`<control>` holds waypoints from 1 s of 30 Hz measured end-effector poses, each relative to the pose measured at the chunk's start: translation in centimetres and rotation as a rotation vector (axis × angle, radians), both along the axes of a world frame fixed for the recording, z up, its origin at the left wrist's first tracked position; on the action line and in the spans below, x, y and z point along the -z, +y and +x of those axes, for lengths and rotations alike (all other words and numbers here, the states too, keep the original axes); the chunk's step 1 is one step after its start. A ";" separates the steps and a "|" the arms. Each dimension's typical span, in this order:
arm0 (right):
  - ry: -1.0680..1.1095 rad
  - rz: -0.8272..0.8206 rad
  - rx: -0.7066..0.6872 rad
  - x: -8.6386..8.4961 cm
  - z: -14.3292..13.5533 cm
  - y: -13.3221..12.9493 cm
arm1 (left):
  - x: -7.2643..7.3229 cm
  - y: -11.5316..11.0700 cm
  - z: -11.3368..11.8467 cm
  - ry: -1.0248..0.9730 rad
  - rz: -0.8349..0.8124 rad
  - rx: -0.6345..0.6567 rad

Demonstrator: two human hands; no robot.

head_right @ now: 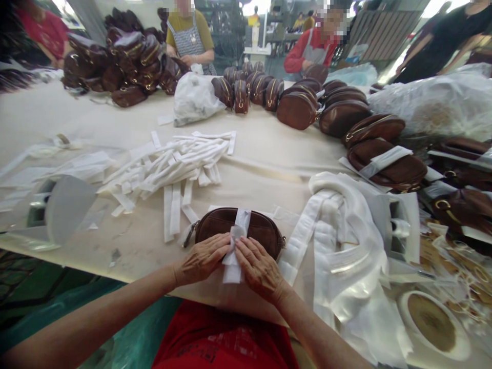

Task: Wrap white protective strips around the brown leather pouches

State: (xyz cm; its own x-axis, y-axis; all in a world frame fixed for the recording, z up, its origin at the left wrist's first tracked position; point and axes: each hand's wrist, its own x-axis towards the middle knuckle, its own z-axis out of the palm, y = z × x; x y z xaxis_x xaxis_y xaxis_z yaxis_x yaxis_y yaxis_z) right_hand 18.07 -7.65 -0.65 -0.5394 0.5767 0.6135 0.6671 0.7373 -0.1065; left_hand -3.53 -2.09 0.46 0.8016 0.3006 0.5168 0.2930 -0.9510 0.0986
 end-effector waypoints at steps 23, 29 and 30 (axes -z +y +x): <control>-0.072 0.033 0.202 0.3 -2.8 -1.0 | -0.3 -0.1 -0.5 0.084 -0.220 -0.102; -0.055 0.015 0.179 0.3 -2.5 -0.9 | -1.1 0.2 -0.4 0.037 -0.195 -0.009; -0.037 0.005 0.171 0.3 -2.4 -0.9 | -1.2 0.2 -0.4 0.031 -0.182 0.009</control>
State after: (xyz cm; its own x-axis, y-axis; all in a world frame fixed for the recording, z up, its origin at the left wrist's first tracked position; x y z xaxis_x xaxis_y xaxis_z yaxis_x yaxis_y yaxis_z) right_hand 15.62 -8.56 -0.96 -0.4564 0.6588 0.5980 0.7861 0.6134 -0.0758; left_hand -3.88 -1.90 1.63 0.8194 0.3793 0.4297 0.2896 -0.9210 0.2606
